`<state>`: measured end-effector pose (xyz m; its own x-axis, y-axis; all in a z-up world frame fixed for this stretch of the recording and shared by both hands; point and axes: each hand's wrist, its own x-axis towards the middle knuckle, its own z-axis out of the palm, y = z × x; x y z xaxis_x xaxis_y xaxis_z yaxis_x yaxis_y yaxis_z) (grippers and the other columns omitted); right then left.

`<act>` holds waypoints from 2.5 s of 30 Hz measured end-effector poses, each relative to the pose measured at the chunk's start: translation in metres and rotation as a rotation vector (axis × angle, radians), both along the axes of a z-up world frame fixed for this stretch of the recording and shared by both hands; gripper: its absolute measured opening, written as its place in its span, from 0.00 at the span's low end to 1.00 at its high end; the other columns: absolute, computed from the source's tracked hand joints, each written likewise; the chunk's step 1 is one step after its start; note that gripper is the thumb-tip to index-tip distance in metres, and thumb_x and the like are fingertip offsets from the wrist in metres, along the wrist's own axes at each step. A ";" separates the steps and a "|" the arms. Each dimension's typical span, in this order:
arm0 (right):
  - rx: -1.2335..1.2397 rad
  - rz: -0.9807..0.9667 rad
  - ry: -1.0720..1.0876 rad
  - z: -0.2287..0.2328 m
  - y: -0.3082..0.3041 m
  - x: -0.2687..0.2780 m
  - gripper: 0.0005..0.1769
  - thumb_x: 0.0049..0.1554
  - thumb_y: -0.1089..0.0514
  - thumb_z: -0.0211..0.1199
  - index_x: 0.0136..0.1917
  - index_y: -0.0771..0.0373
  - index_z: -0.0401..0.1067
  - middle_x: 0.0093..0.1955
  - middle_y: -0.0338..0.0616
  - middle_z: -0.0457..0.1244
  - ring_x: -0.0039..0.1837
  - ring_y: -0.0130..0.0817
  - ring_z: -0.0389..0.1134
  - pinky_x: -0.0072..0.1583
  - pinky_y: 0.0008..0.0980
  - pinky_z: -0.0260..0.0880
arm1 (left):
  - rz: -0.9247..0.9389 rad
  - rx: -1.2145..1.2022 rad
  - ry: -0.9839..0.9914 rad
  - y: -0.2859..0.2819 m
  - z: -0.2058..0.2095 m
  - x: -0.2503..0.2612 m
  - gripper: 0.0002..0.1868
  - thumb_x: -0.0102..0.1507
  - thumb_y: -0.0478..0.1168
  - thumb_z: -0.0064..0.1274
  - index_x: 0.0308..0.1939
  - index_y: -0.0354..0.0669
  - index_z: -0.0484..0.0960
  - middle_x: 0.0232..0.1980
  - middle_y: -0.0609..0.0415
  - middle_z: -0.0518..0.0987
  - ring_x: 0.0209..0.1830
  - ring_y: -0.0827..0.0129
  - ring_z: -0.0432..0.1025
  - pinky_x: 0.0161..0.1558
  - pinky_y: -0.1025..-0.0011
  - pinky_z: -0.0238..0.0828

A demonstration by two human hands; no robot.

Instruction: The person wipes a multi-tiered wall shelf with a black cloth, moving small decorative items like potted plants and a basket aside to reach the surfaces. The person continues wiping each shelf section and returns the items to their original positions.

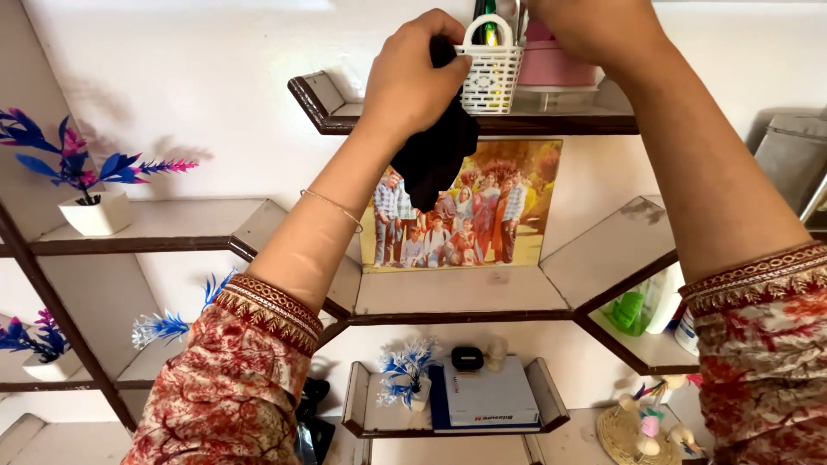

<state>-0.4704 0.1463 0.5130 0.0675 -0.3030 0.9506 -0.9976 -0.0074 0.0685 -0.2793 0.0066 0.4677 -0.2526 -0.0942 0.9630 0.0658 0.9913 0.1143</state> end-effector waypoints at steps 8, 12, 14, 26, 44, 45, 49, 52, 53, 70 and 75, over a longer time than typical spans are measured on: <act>0.183 -0.021 0.055 0.004 0.008 0.014 0.11 0.68 0.59 0.63 0.58 0.66 0.82 0.44 0.46 0.73 0.36 0.34 0.72 0.35 0.32 0.72 | 0.019 0.039 0.036 -0.002 -0.002 -0.004 0.06 0.57 0.40 0.61 0.35 0.48 0.81 0.34 0.59 0.83 0.30 0.67 0.78 0.35 0.68 0.74; 0.214 -0.112 0.077 0.005 0.005 0.005 0.14 0.71 0.53 0.67 0.57 0.67 0.81 0.42 0.48 0.72 0.32 0.37 0.70 0.31 0.35 0.70 | 0.003 0.024 0.083 -0.004 0.000 -0.006 0.04 0.56 0.40 0.61 0.31 0.48 0.82 0.30 0.59 0.83 0.27 0.68 0.77 0.33 0.68 0.74; 0.234 -0.149 0.038 0.007 0.005 0.008 0.16 0.71 0.51 0.67 0.57 0.67 0.81 0.42 0.50 0.72 0.32 0.40 0.72 0.31 0.37 0.73 | 0.001 0.029 0.092 -0.005 0.002 -0.006 0.03 0.55 0.40 0.61 0.30 0.49 0.82 0.29 0.60 0.83 0.26 0.69 0.77 0.33 0.70 0.74; 0.089 -0.056 0.040 -0.021 0.024 0.030 0.17 0.71 0.52 0.61 0.54 0.69 0.81 0.40 0.49 0.71 0.33 0.38 0.68 0.35 0.37 0.68 | 0.011 0.082 0.044 -0.003 -0.002 0.004 0.07 0.56 0.43 0.62 0.37 0.50 0.87 0.32 0.61 0.85 0.27 0.72 0.78 0.33 0.72 0.75; 0.065 0.425 -0.126 -0.199 0.045 0.209 0.13 0.60 0.64 0.57 0.58 0.65 0.68 0.59 0.49 0.65 0.61 0.42 0.67 0.68 0.44 0.67 | -0.325 0.479 0.081 0.100 -0.167 0.109 0.06 0.64 0.30 0.47 0.45 0.36 0.74 0.43 0.53 0.75 0.42 0.69 0.68 0.49 0.74 0.67; 0.067 0.512 -0.238 -0.210 0.046 0.219 0.16 0.59 0.65 0.57 0.61 0.67 0.64 0.62 0.52 0.62 0.64 0.45 0.65 0.69 0.42 0.66 | -0.322 0.583 0.094 0.101 -0.178 0.114 0.04 0.66 0.33 0.47 0.44 0.37 0.74 0.41 0.54 0.75 0.41 0.72 0.69 0.49 0.76 0.67; 0.341 0.673 -0.396 -0.258 0.042 0.241 0.29 0.59 0.52 0.58 0.67 0.67 0.54 0.74 0.62 0.49 0.76 0.56 0.52 0.75 0.54 0.54 | -0.297 0.923 0.205 0.093 -0.219 0.128 0.11 0.72 0.43 0.42 0.44 0.38 0.74 0.41 0.55 0.76 0.43 0.73 0.67 0.52 0.77 0.65; 0.582 0.652 -0.494 -0.280 0.042 0.246 0.32 0.63 0.48 0.55 0.73 0.65 0.53 0.81 0.60 0.43 0.80 0.58 0.51 0.73 0.50 0.54 | -0.206 1.160 0.133 0.079 -0.231 0.136 0.21 0.72 0.54 0.31 0.40 0.40 0.67 0.39 0.55 0.67 0.40 0.71 0.61 0.51 0.75 0.61; 0.591 0.653 -0.502 -0.283 0.042 0.241 0.32 0.63 0.48 0.55 0.73 0.65 0.53 0.81 0.60 0.43 0.80 0.58 0.51 0.73 0.50 0.54 | -0.201 1.171 0.131 0.078 -0.236 0.136 0.21 0.72 0.54 0.31 0.40 0.40 0.67 0.39 0.55 0.67 0.40 0.71 0.61 0.51 0.75 0.61; 0.584 -0.547 -0.108 -0.303 -0.004 0.062 0.29 0.68 0.50 0.45 0.38 0.72 0.75 0.40 0.63 0.69 0.44 0.58 0.64 0.60 0.49 0.58 | 0.004 0.549 0.020 -0.053 -0.242 0.048 0.26 0.65 0.29 0.50 0.65 0.29 0.58 0.63 0.35 0.64 0.66 0.45 0.63 0.67 0.53 0.63; 0.651 -0.364 -0.196 -0.290 -0.051 0.145 0.31 0.60 0.41 0.51 0.40 0.74 0.74 0.42 0.65 0.67 0.48 0.61 0.62 0.58 0.52 0.61 | -0.104 0.898 -0.061 -0.080 -0.219 0.036 0.14 0.67 0.36 0.40 0.54 0.35 0.73 0.48 0.49 0.77 0.44 0.68 0.74 0.48 0.69 0.75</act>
